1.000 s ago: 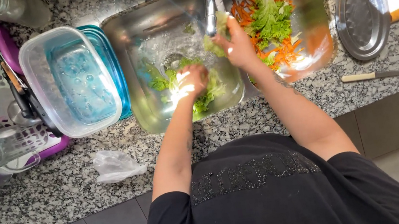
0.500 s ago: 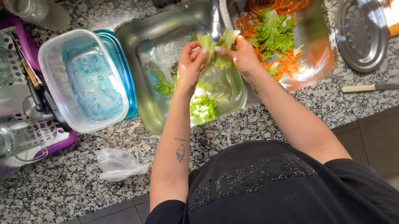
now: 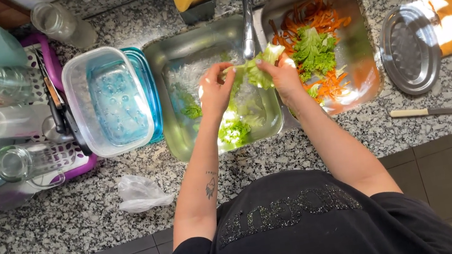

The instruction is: Tearing lettuce leaves into smaller pieces and washing them in a kitchen sink.

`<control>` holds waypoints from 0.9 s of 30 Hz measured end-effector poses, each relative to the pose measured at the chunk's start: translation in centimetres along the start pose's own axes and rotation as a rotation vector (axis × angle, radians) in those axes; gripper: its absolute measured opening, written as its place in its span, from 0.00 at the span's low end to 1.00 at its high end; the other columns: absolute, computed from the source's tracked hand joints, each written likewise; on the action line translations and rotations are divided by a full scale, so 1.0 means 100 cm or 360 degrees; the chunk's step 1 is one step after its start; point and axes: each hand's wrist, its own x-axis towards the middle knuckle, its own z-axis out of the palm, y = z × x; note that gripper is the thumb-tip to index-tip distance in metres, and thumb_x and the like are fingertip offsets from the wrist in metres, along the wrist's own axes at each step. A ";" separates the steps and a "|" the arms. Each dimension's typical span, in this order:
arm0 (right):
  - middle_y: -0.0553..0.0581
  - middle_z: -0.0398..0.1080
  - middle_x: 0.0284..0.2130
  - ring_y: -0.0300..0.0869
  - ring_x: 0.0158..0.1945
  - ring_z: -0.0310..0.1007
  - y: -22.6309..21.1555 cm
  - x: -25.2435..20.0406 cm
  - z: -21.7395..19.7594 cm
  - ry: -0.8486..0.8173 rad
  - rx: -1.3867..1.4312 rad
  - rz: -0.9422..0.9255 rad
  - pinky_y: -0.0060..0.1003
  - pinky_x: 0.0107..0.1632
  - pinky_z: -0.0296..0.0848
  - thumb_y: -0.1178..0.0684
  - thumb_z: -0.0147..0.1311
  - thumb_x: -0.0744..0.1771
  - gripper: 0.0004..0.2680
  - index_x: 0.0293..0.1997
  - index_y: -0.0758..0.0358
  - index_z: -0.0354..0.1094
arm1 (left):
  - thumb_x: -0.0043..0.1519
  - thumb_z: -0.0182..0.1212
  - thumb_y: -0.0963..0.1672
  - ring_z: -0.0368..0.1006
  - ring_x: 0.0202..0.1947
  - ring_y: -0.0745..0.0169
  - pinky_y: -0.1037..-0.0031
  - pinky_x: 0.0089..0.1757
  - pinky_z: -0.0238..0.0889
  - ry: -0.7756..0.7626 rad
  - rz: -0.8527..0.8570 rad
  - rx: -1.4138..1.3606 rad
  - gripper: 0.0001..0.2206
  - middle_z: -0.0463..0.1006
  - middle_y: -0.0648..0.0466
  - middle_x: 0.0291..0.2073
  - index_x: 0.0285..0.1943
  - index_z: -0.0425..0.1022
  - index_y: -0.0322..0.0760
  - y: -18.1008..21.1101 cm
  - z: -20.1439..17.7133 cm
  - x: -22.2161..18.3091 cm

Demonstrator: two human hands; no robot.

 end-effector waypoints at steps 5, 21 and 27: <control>0.54 0.69 0.37 0.37 0.38 0.71 0.004 0.010 -0.013 0.0025 0.0001 -0.0068 0.36 0.40 0.76 0.49 0.62 0.63 0.14 0.46 0.61 0.61 | 0.60 0.57 0.51 0.72 0.36 0.57 0.66 0.44 0.65 0.0081 -0.0012 -0.0407 0.11 0.76 0.52 0.32 0.38 0.74 0.43 -0.013 0.000 0.010; 0.54 0.69 0.20 0.34 0.21 0.71 -0.012 0.000 0.010 -0.0105 -0.0105 0.0010 0.27 0.25 0.73 0.53 0.63 0.62 0.07 0.32 0.62 0.67 | 0.55 0.64 0.50 0.65 0.23 0.72 0.83 0.27 0.60 -0.0067 -0.0307 -0.0734 0.11 0.70 0.61 0.19 0.29 0.73 0.43 0.012 -0.004 0.007; 0.51 0.69 0.25 0.33 0.27 0.70 0.009 -0.004 0.022 -0.0026 -0.0159 0.0051 0.27 0.30 0.73 0.47 0.52 0.66 0.09 0.34 0.62 0.65 | 0.55 0.64 0.48 0.72 0.41 0.38 0.56 0.45 0.64 0.0166 0.0089 -0.0187 0.14 0.75 0.40 0.34 0.42 0.70 0.37 0.052 -0.007 0.004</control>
